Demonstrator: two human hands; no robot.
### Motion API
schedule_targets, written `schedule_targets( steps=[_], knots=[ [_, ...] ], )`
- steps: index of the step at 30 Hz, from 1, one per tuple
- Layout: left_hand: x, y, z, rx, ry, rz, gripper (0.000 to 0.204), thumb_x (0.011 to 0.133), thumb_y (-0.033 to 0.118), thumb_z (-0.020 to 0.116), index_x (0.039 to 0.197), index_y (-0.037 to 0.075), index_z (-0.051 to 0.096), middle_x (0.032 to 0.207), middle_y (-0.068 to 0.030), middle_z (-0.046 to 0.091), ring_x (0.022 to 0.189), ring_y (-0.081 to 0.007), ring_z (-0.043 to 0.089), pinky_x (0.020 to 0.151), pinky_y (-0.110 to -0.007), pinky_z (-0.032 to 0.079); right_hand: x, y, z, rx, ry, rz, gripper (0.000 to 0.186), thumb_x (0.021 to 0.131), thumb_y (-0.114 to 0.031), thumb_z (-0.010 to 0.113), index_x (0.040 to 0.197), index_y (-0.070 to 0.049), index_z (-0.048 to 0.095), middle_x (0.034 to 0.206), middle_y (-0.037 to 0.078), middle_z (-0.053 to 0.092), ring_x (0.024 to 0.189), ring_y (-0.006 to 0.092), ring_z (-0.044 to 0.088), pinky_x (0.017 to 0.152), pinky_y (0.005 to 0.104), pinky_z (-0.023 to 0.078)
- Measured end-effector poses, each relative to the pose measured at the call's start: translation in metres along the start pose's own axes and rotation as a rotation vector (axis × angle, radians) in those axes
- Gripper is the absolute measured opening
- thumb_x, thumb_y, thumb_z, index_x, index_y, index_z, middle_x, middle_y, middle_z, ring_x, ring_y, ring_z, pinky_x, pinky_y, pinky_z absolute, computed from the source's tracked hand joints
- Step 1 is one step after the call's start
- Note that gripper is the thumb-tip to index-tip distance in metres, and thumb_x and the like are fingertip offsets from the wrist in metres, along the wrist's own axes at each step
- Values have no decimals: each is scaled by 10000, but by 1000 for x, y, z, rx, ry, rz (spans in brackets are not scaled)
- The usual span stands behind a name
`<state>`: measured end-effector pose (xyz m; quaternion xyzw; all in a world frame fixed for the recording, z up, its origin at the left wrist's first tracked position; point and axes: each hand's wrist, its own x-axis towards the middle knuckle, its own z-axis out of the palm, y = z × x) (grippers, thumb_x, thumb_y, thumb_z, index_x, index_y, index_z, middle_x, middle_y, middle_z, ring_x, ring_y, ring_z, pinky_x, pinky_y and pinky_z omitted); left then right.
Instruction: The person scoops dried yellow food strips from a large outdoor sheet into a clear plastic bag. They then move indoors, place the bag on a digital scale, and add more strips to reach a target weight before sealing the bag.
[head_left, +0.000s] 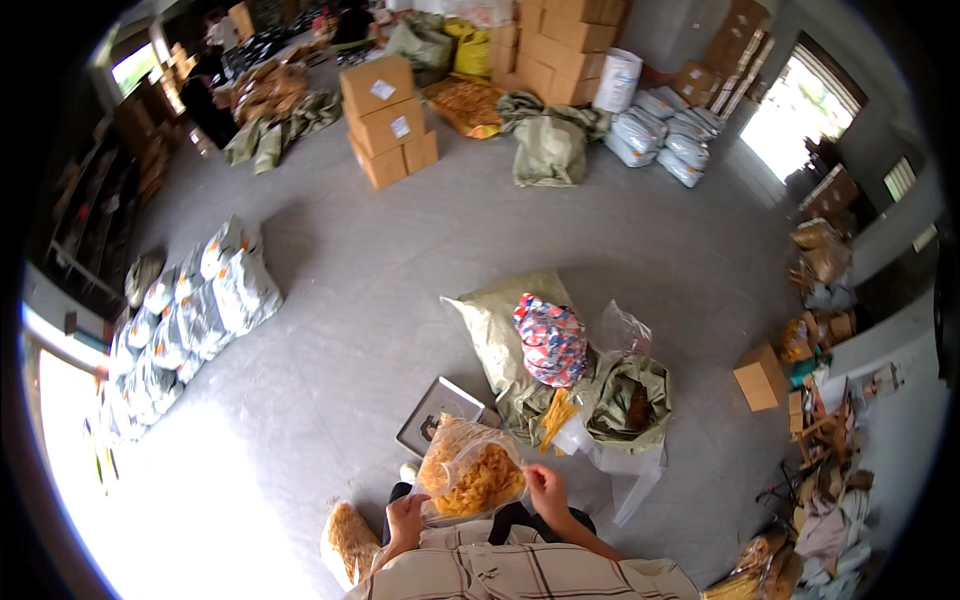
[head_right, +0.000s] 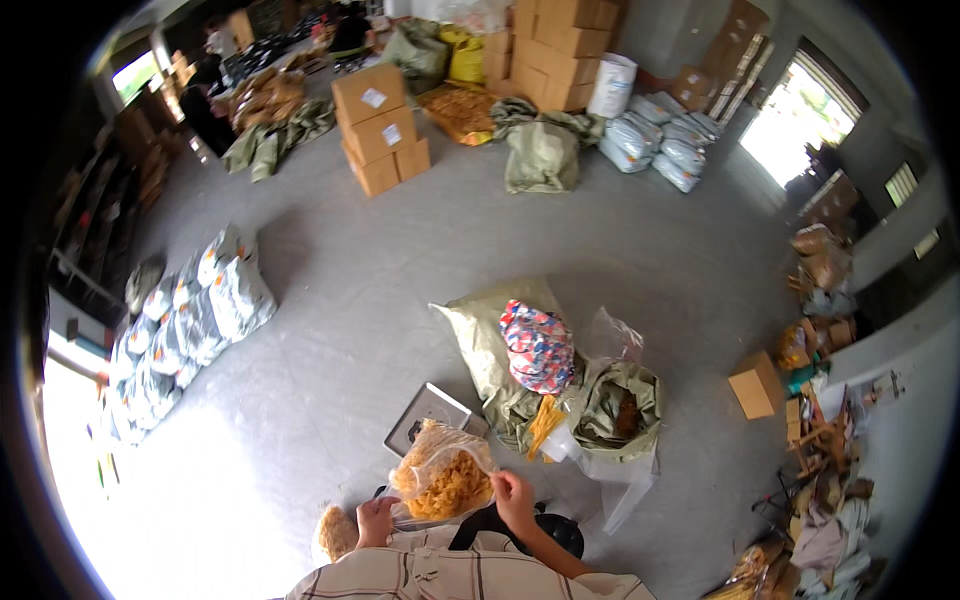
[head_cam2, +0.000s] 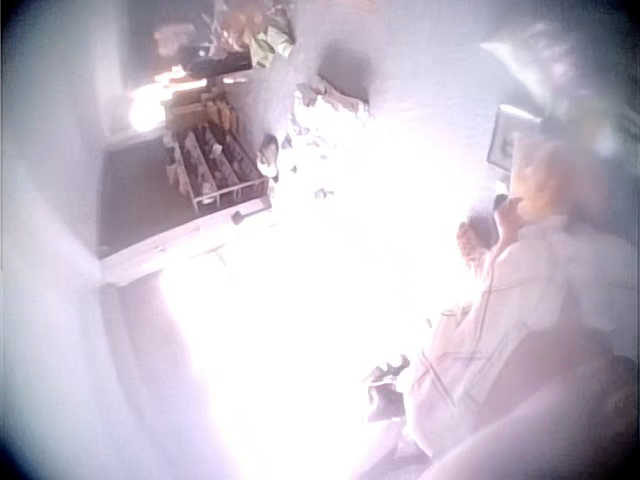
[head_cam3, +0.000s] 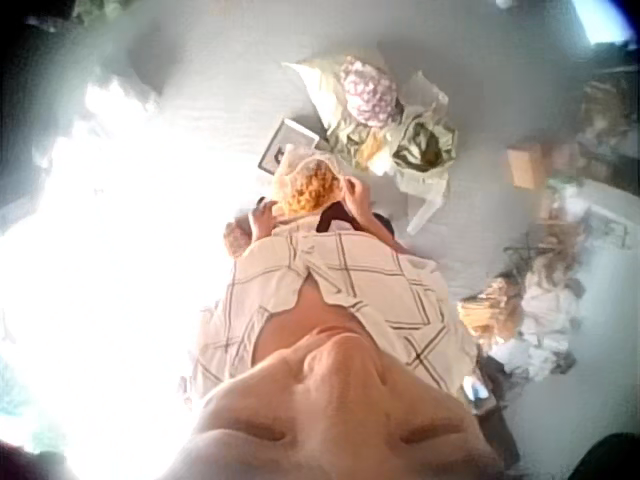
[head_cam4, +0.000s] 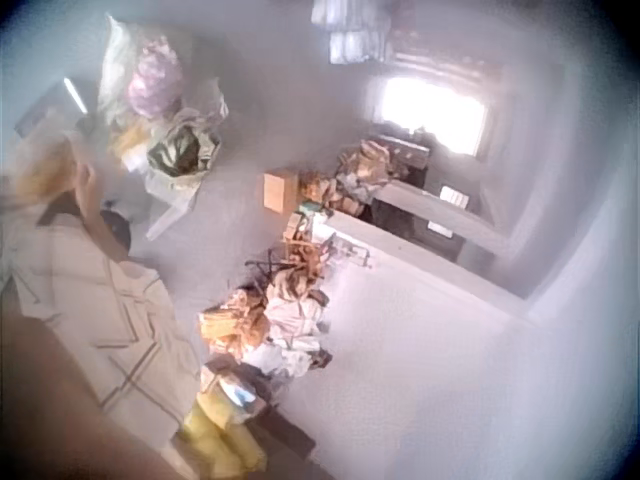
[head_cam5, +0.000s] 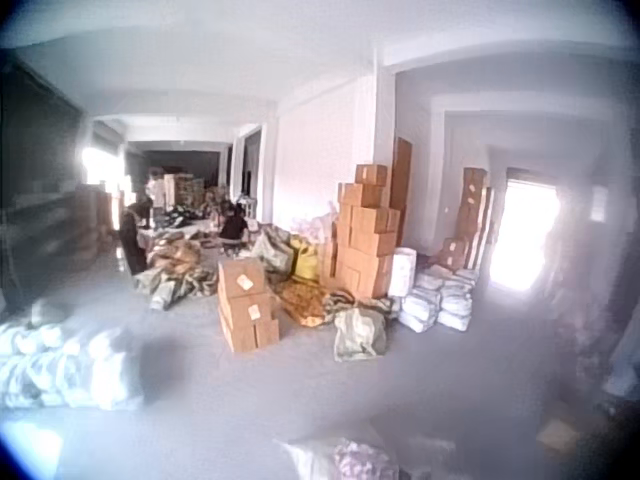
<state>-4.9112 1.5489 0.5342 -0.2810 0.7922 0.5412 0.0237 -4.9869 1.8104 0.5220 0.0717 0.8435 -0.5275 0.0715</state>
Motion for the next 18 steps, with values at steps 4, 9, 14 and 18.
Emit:
schedule_targets(
  steps=[4, 9, 14, 18],
  knots=[
    [-37, -23, 24, -187, 86, -119, 155, 859, 81, 572, 822, 15, 707, 544, 47, 438, 528, -42, 342, 460, -263, 286, 30, -6, -17, 94, -76, 6, 168, 889, -126, 586, 885, 29, 651, 600, -2, 540, 539, 56, 468, 501, 225, 379],
    [-64, -31, 45, -346, 102, -340, 165, 880, 106, 584, 836, -9, 693, 570, 50, 425, 550, -46, 348, 479, -266, 311, 3, 16, -25, 21, -181, -31, 188, 892, -146, 586, 915, 29, 649, 642, 34, 563, 561, 94, 502, 524, 252, 403],
    [-89, -65, 49, -406, 188, -432, 176, 891, 112, 581, 840, -20, 686, 558, 39, 443, 540, -57, 354, 482, -272, 321, -32, 45, -32, 32, -264, -14, 176, 911, -139, 569, 935, 19, 643, 620, -1, 537, 538, 56, 478, 496, 211, 375],
    [-112, -104, 52, -244, 291, -369, 154, 862, 137, 612, 842, 3, 685, 594, -128, 578, 537, -169, 532, 544, -335, 427, -39, 56, -17, -47, -316, -88, 150, 901, -110, 582, 956, 12, 648, 635, -6, 529, 535, 55, 463, 489, 212, 366]
  ],
)
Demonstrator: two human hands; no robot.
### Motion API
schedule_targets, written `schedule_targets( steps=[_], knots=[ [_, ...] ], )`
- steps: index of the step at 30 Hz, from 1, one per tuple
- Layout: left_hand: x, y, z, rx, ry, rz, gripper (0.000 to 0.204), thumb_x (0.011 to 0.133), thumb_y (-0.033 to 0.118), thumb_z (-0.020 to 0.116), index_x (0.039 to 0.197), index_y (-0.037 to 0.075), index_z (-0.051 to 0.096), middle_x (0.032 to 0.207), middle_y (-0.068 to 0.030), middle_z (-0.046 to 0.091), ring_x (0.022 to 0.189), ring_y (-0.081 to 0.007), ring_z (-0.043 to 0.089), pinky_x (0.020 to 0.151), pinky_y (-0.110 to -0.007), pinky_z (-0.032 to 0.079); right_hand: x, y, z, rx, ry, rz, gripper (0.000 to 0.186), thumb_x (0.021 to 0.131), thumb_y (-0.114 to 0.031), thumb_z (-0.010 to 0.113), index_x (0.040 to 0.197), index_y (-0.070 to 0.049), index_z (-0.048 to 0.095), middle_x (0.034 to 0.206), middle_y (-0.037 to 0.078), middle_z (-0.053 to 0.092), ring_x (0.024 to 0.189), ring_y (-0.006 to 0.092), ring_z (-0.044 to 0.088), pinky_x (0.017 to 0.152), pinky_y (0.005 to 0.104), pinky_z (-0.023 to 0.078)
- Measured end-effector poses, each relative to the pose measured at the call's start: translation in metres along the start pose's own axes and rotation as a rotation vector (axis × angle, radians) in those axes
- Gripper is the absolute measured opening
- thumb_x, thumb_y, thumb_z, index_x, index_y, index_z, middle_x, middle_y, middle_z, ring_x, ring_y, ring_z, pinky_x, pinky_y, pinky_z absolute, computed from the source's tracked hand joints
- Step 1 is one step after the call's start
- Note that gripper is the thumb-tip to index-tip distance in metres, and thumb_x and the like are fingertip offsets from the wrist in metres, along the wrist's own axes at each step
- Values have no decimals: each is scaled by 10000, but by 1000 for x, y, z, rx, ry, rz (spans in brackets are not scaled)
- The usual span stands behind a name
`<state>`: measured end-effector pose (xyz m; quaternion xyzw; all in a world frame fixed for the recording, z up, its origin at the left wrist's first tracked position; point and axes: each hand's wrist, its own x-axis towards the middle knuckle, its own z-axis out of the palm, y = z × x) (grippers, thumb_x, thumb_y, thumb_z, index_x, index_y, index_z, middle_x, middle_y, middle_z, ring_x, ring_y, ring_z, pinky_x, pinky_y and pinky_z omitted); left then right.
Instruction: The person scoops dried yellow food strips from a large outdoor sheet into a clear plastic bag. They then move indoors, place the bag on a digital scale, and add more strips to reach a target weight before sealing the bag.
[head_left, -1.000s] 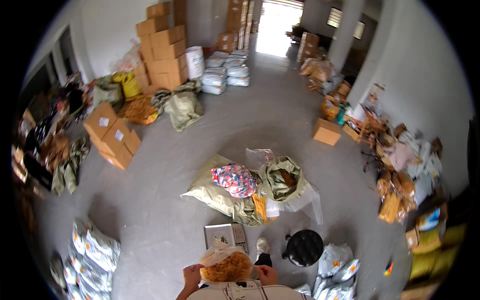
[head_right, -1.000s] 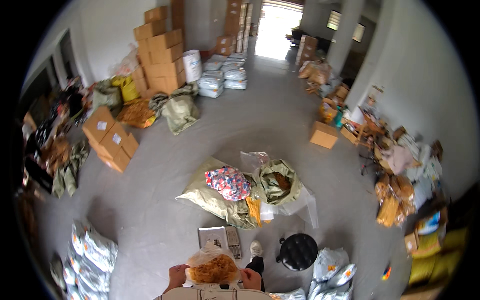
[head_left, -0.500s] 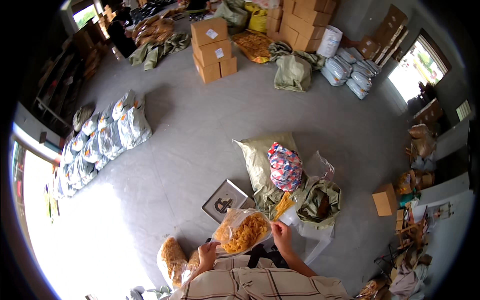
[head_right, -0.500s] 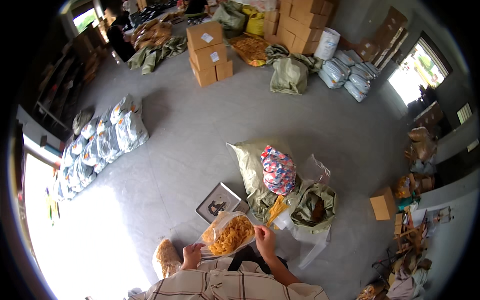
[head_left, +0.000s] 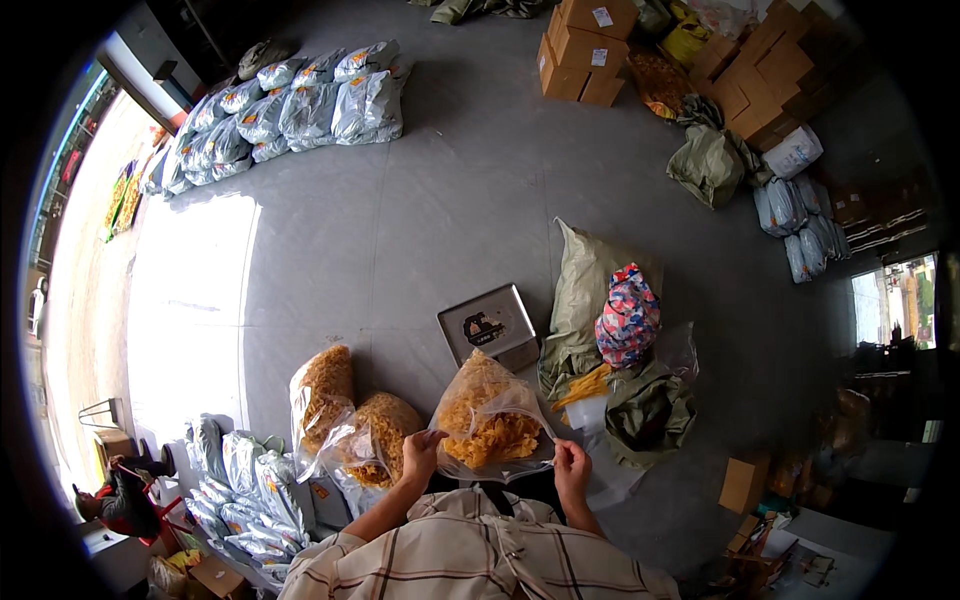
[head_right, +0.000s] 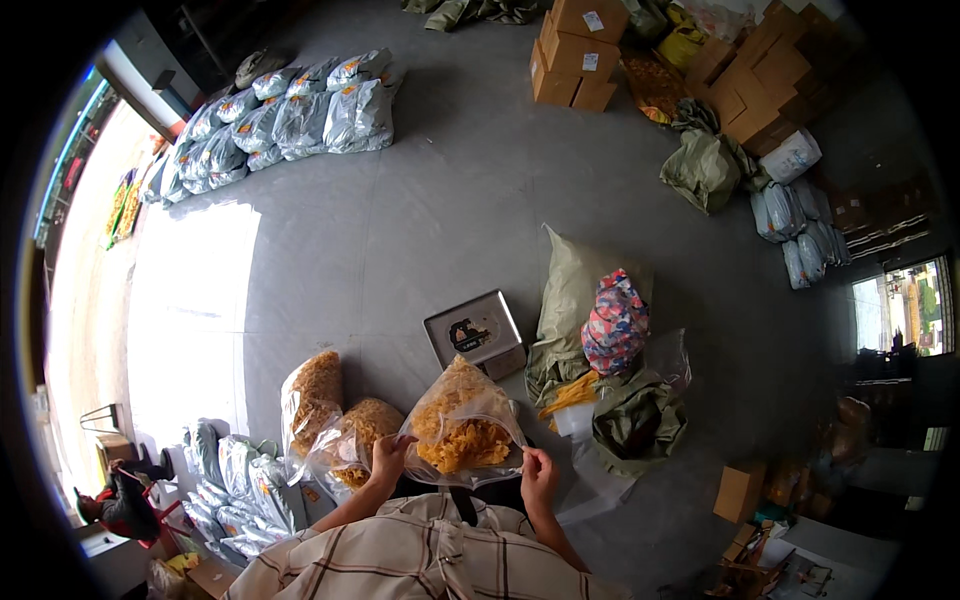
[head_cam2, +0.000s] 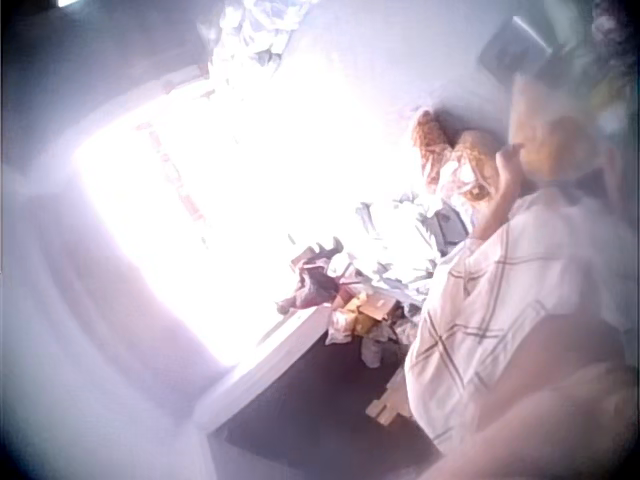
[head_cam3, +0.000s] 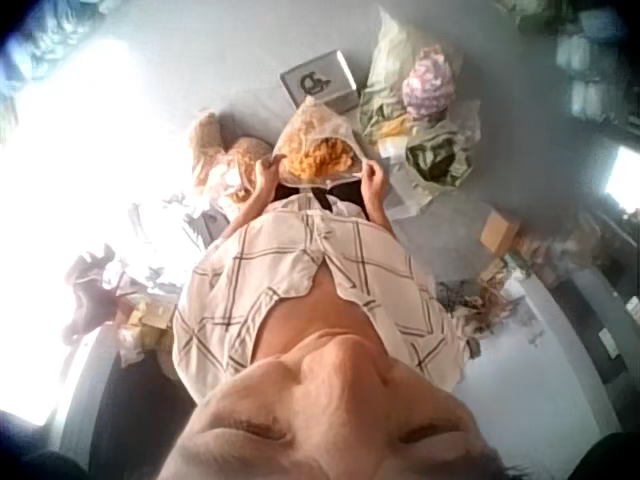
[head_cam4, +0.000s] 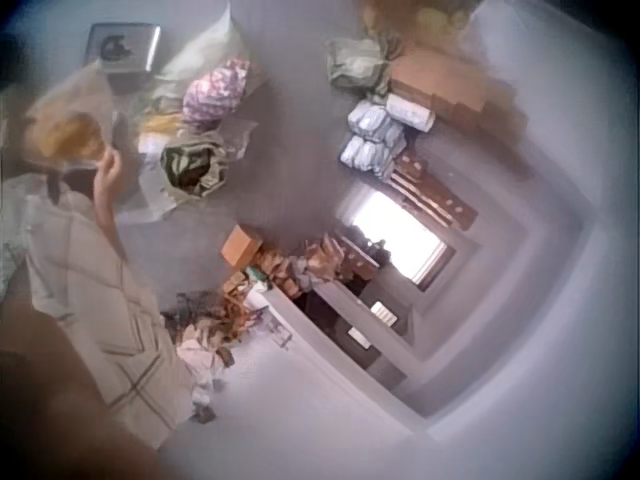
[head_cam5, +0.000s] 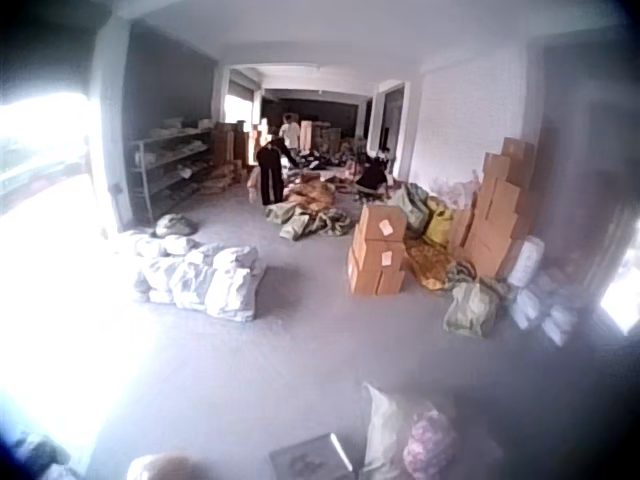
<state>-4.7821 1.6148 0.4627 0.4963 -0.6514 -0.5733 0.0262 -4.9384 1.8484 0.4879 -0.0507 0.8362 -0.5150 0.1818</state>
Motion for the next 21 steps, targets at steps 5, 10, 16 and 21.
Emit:
schedule_targets(
  steps=[5, 10, 16, 21],
  knots=[
    [-13, -39, 3, 56, 180, -68, 160, 850, 145, 611, 857, 4, 686, 780, -214, 641, 738, -345, 648, 619, -372, 478, 19, 23, 18, -101, -206, -31, 154, 906, -112, 569, 953, 10, 651, 605, 2, 527, 530, 63, 471, 493, 231, 375],
    [-37, -95, 19, 198, 253, -161, 158, 844, 161, 600, 869, 35, 692, 809, -199, 644, 769, -360, 631, 651, -400, 492, 42, 59, 26, -313, -494, -267, 106, 870, -83, 582, 926, -19, 644, 705, 123, 629, 593, 232, 607, 535, 315, 448],
    [-56, -169, 54, 478, 88, -159, 156, 803, 138, 579, 922, 124, 679, 758, -169, 643, 748, -361, 625, 644, -445, 497, 56, 107, 26, -520, -799, -355, 87, 837, -40, 590, 915, -46, 627, 867, 132, 661, 789, 332, 636, 627, 381, 508],
    [-24, -203, 54, 677, -124, 220, 151, 692, 83, 564, 808, 132, 649, 630, -59, 607, 707, -254, 557, 690, -369, 440, 83, 163, 32, -626, -966, -568, 159, 773, -16, 617, 930, -37, 632, 766, 102, 639, 751, 280, 613, 647, 374, 489]
  ],
)
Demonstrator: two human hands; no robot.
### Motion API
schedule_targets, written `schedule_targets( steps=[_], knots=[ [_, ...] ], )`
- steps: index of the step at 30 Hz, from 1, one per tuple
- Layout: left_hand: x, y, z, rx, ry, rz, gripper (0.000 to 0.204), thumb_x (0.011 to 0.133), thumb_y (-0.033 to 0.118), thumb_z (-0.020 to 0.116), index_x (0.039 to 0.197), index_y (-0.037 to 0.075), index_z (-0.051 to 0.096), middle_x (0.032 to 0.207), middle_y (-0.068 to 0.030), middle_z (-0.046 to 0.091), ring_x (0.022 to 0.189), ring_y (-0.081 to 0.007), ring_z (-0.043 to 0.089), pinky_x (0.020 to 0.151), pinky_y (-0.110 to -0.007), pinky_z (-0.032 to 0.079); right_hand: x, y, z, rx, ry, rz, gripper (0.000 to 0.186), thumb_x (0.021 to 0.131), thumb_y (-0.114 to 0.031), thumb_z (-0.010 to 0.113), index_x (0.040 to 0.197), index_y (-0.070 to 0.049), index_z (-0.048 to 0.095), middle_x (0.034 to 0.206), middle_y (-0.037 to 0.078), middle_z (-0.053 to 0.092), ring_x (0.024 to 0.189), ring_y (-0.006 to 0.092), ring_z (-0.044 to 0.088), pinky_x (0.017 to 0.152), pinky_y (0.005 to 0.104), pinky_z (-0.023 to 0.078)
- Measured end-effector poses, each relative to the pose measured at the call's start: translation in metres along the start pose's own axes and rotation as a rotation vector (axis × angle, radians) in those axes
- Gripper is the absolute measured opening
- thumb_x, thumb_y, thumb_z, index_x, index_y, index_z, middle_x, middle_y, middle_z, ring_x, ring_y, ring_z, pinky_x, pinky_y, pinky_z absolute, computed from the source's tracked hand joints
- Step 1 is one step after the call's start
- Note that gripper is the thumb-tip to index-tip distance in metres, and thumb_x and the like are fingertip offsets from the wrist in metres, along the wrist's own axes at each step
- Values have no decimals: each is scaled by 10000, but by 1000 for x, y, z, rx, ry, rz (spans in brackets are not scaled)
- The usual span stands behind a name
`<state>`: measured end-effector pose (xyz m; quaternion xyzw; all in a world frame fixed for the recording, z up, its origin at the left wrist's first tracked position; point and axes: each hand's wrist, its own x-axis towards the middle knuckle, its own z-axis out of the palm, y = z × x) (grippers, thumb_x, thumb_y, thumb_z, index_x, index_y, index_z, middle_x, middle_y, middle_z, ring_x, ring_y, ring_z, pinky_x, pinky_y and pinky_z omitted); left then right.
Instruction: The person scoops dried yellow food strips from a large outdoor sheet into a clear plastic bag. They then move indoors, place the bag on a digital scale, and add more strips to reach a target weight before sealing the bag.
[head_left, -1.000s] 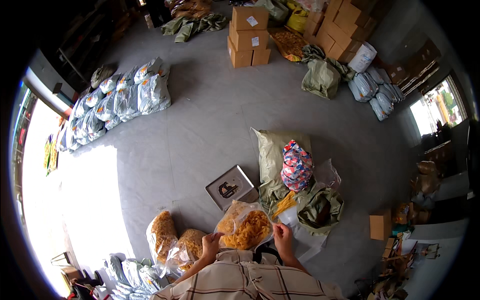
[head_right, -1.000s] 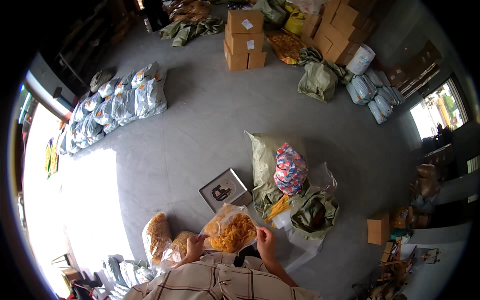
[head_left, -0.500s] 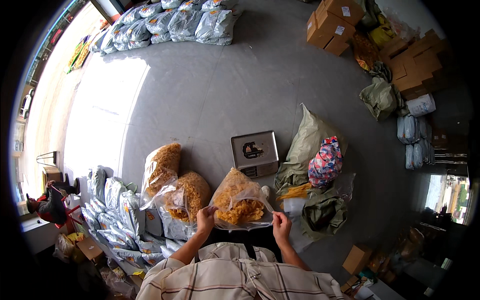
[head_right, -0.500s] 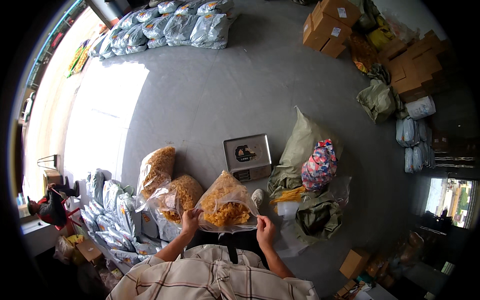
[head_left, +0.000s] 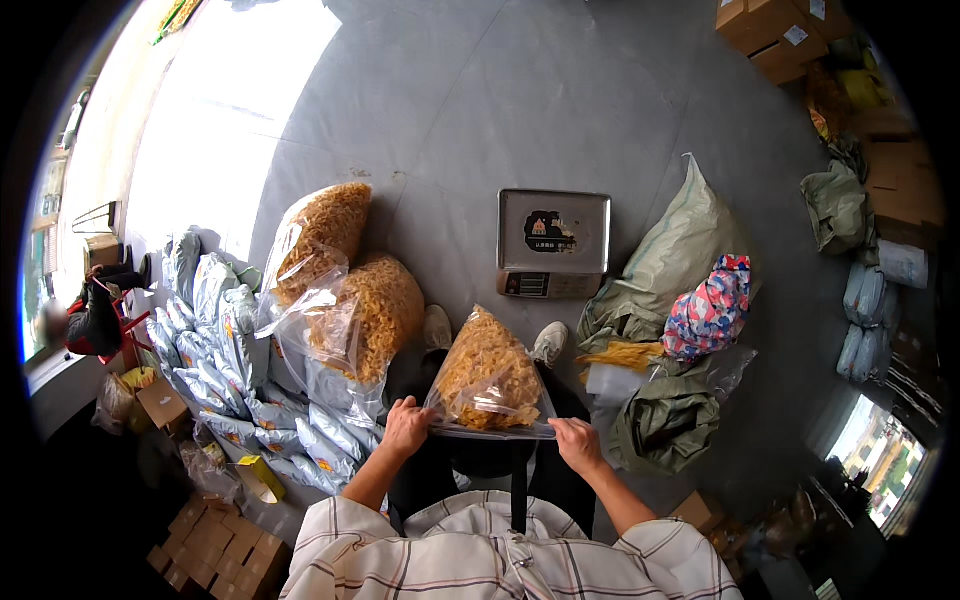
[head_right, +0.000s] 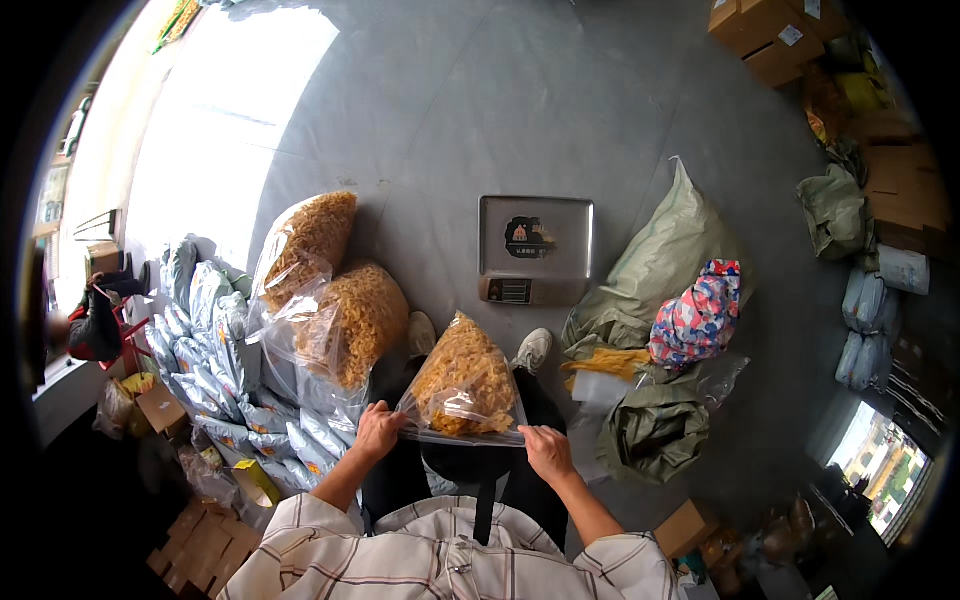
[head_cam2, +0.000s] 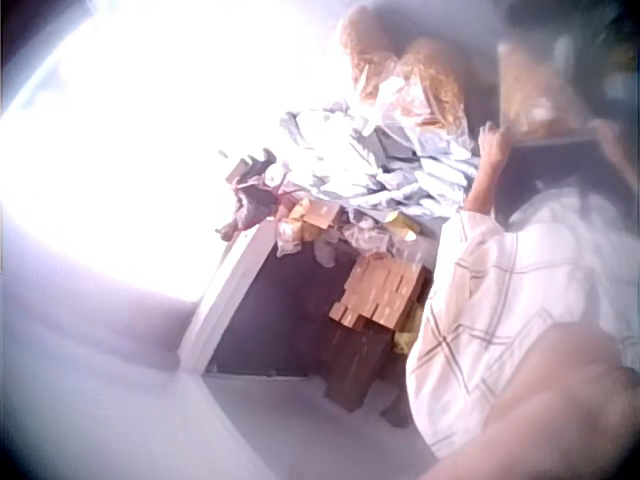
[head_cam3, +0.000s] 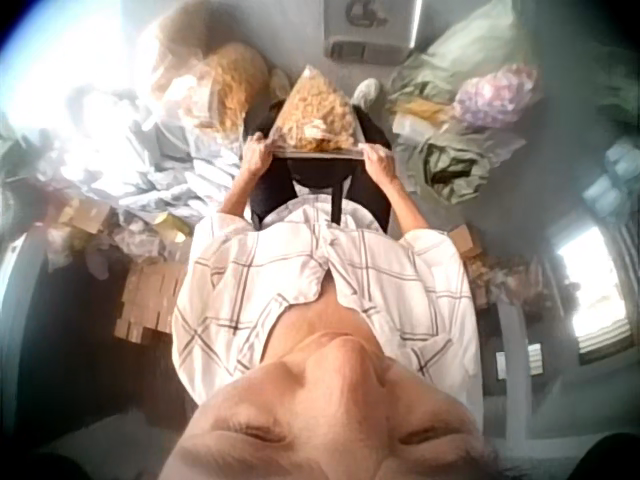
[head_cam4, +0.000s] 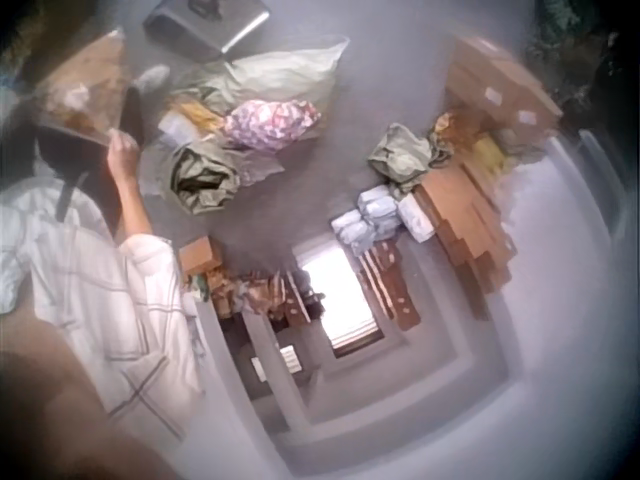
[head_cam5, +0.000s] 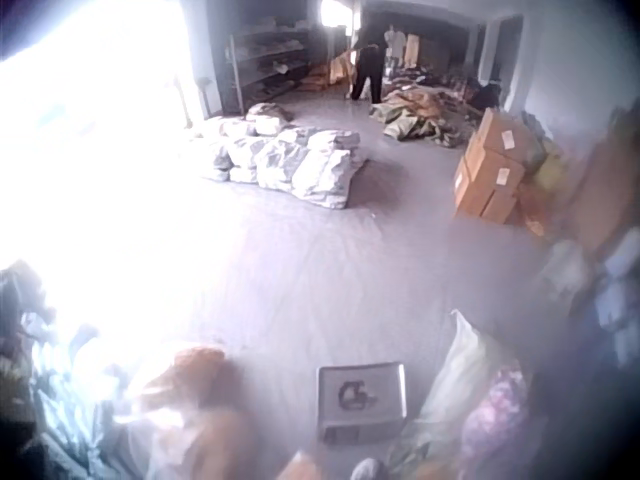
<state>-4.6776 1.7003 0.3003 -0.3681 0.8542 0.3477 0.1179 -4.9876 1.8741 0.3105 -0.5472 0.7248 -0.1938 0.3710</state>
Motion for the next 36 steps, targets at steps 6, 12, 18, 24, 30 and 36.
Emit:
schedule_targets(
  steps=[6, 12, 18, 24, 30, 36],
  knots=[
    [53, -35, 19, 116, -182, 198, 222, 680, 108, 607, 893, 142, 658, 714, 14, 523, 740, -206, 510, 731, -344, 391, 22, 54, 26, -25, -112, -69, 181, 737, -5, 622, 914, -26, 650, 677, 85, 599, 711, 246, 565, 690, 371, 440],
    [83, -50, 10, 141, -226, 278, 266, 686, 96, 603, 943, 138, 656, 733, 19, 539, 751, -174, 531, 735, -329, 391, 37, 84, 25, 12, -19, -140, 242, 693, 1, 638, 927, -55, 666, 617, 26, 561, 601, 202, 559, 621, 330, 446],
    [79, -75, 32, 228, -41, 408, 215, 709, 129, 665, 923, 135, 672, 595, 37, 483, 580, -151, 499, 630, -306, 383, 30, 105, 49, -85, 56, -296, 278, 646, -25, 631, 915, -67, 688, 559, -4, 522, 518, 163, 533, 533, 287, 428],
    [62, -88, 65, 373, 146, 632, 219, 709, 120, 648, 925, 88, 650, 624, 37, 489, 560, -119, 509, 593, -272, 389, 17, 124, 77, -193, 231, -504, 196, 658, -13, 600, 838, -41, 673, 548, 3, 523, 498, 175, 526, 545, 296, 439],
    [29, -76, 92, 98, 435, 481, 157, 695, 15, 640, 845, 54, 660, 600, -31, 546, 563, -202, 544, 575, -319, 393, -9, 105, 100, -275, 424, -618, 201, 654, 2, 619, 848, -27, 659, 596, 28, 544, 572, 189, 543, 617, 311, 452],
    [-9, -63, 106, -109, 663, 251, 71, 745, -21, 620, 777, 36, 649, 684, -80, 629, 610, -254, 575, 623, -338, 437, -5, 60, 145, -33, 607, -676, 170, 647, 36, 598, 790, -32, 660, 567, 36, 521, 523, 196, 515, 564, 322, 419]
  ],
)
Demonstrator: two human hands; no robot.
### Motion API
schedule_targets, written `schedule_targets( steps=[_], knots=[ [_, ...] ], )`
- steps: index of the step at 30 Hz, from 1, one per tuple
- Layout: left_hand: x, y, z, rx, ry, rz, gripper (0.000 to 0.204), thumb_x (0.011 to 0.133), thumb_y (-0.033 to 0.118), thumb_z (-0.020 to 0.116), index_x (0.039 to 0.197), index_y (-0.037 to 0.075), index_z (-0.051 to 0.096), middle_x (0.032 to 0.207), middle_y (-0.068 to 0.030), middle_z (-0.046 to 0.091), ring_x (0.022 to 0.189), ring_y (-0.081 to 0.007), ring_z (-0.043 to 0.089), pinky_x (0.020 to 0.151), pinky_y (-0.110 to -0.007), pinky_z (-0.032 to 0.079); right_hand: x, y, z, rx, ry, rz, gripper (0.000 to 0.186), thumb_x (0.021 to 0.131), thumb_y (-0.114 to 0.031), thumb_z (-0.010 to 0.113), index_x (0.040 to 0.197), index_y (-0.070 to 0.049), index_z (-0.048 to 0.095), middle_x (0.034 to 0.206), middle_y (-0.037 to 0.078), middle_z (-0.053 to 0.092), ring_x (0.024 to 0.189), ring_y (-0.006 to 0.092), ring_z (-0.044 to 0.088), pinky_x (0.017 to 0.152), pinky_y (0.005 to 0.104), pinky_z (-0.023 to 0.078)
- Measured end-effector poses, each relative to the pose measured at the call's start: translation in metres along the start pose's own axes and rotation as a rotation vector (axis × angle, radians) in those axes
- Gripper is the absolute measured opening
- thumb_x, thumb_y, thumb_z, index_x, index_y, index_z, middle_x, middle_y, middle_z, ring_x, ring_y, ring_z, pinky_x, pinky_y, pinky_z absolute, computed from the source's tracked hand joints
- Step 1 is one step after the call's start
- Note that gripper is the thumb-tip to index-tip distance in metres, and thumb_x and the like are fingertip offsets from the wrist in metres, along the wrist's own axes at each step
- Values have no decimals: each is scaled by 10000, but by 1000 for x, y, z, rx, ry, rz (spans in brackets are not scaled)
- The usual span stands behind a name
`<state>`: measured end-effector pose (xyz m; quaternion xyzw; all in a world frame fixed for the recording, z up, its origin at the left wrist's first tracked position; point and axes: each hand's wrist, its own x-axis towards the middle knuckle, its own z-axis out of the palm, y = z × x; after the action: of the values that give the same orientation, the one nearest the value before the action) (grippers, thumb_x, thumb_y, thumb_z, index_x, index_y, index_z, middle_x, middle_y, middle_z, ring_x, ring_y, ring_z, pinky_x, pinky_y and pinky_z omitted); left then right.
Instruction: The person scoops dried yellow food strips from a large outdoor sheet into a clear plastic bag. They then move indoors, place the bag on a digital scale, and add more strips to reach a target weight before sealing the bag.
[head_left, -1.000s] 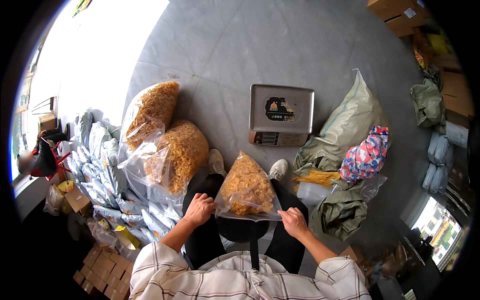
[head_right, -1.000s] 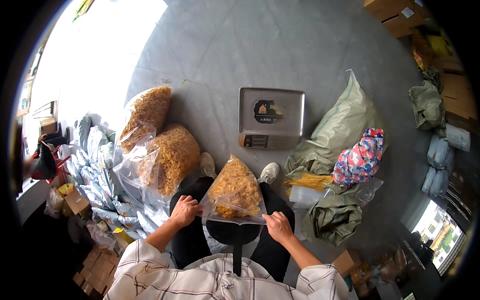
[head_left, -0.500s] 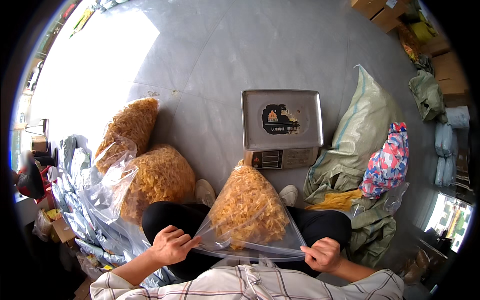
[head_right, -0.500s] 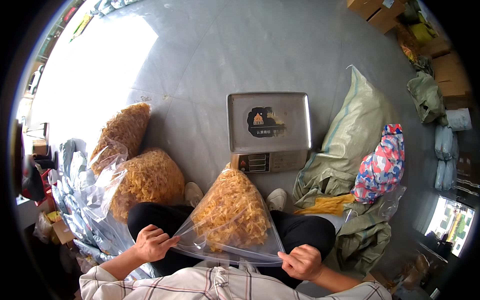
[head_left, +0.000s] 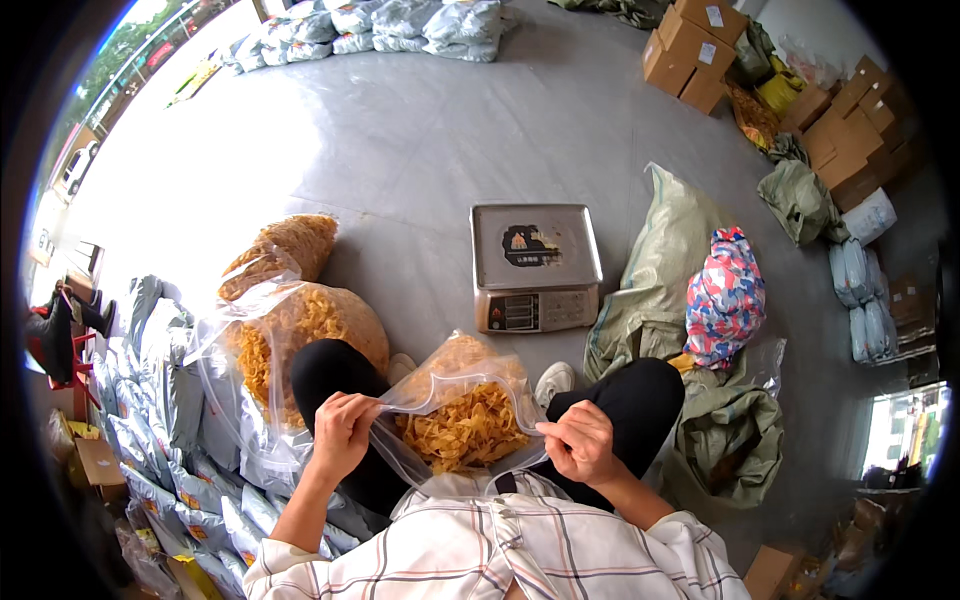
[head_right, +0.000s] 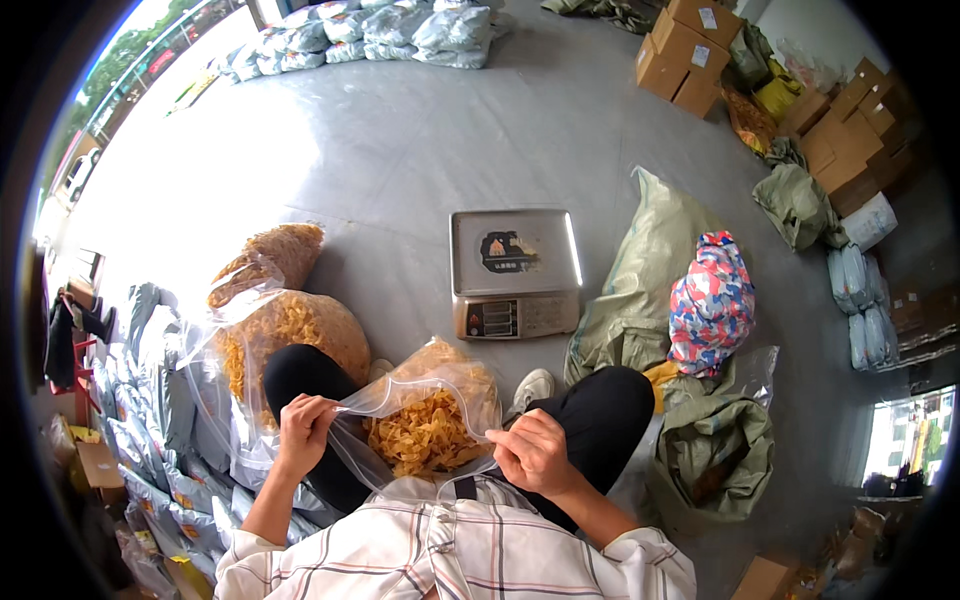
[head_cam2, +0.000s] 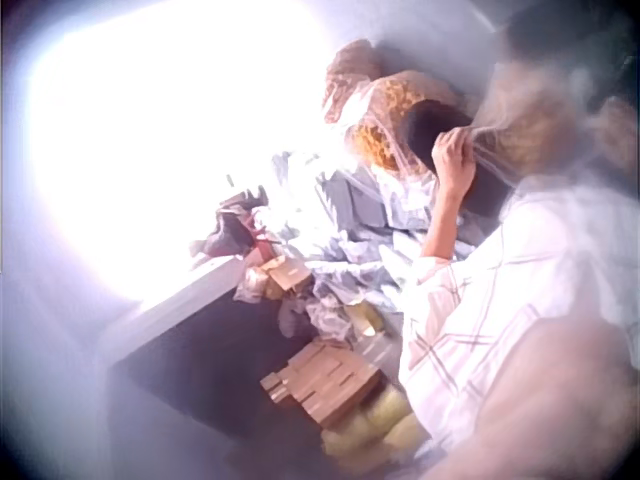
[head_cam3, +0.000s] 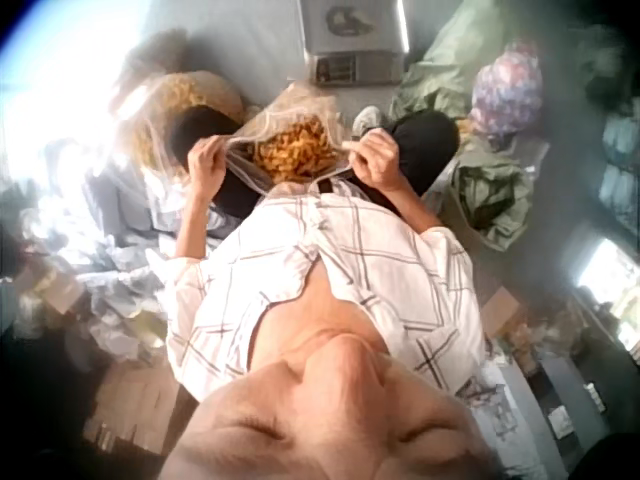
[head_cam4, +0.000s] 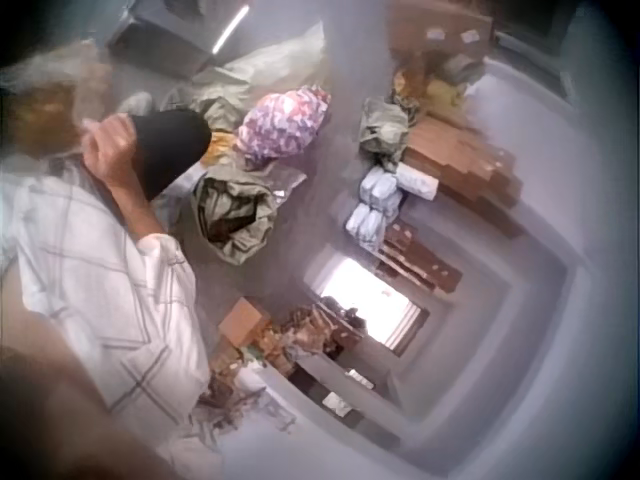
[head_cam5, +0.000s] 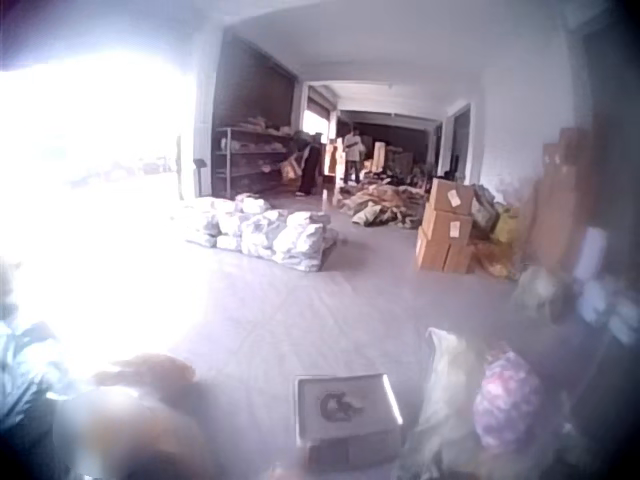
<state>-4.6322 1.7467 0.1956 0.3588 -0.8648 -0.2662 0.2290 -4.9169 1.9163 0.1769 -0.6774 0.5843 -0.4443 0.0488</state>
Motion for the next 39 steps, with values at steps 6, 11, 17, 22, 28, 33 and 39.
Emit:
schedule_targets(
  steps=[6, 11, 17, 22, 28, 33, 39],
  knots=[
    [-26, 3, 19, 342, -188, 178, 179, 598, 12, 619, 762, 84, 629, 739, -41, 562, 893, -232, 498, 980, -443, 315, -5, -5, 49, -93, -269, 234, 229, 703, -51, 608, 922, -71, 670, 594, 109, 565, 570, 282, 567, 622, 384, 459],
    [-47, 13, 35, 169, -36, 69, 118, 668, 6, 653, 774, 57, 665, 723, -49, 609, 854, -224, 525, 1038, -452, 277, -17, -20, 39, 26, -257, 265, 324, 701, 26, 590, 1008, -50, 660, 597, 94, 578, 579, 264, 560, 636, 349, 462],
    [-64, 22, 35, 237, 178, -67, 52, 721, 46, 669, 757, 82, 680, 701, -42, 628, 863, -215, 544, 1060, -483, 230, -15, -26, 23, 257, 38, 467, 274, 819, 26, 519, 1077, 26, 614, 550, 54, 583, 537, 85, 568, 599, 229, 449],
    [-56, 25, 8, 325, 289, -45, 295, 741, 121, 689, 1033, 102, 649, 1039, -66, 553, 1083, -276, 458, 1065, -519, 186, -39, -15, 66, 166, -328, 364, 409, 784, -18, 593, 1192, -38, 571, 602, 98, 608, 526, 161, 592, 574, 282, 477],
    [-66, -89, -41, 510, 775, -569, 878, 708, 184, 763, 1428, 93, 269, 1463, -199, 258, 1370, -369, 191, 1096, -493, 133, -19, -13, 42, 138, -370, 276, 571, 747, -190, 698, 1258, -14, 514, 630, 65, 614, 596, 214, 595, 636, 331, 481],
    [-199, -288, -70, 275, 901, -1111, 1014, 660, 429, 792, 1412, 42, 233, 1252, -267, 485, 1181, -381, 488, 913, -525, 430, 15, -12, 43, 222, -193, 334, 467, 792, -97, 646, 1238, -23, 528, 649, 81, 622, 583, 195, 609, 597, 317, 489],
    [-129, -265, -20, -808, 831, -991, 171, 954, 199, 473, 982, 50, 552, 592, -14, 474, 363, -103, 406, 318, -236, 294, 29, 6, 33, 115, -182, 368, 346, 812, -63, 619, 1157, -68, 597, 695, 111, 642, 615, 240, 636, 603, 335, 500]
  ],
)
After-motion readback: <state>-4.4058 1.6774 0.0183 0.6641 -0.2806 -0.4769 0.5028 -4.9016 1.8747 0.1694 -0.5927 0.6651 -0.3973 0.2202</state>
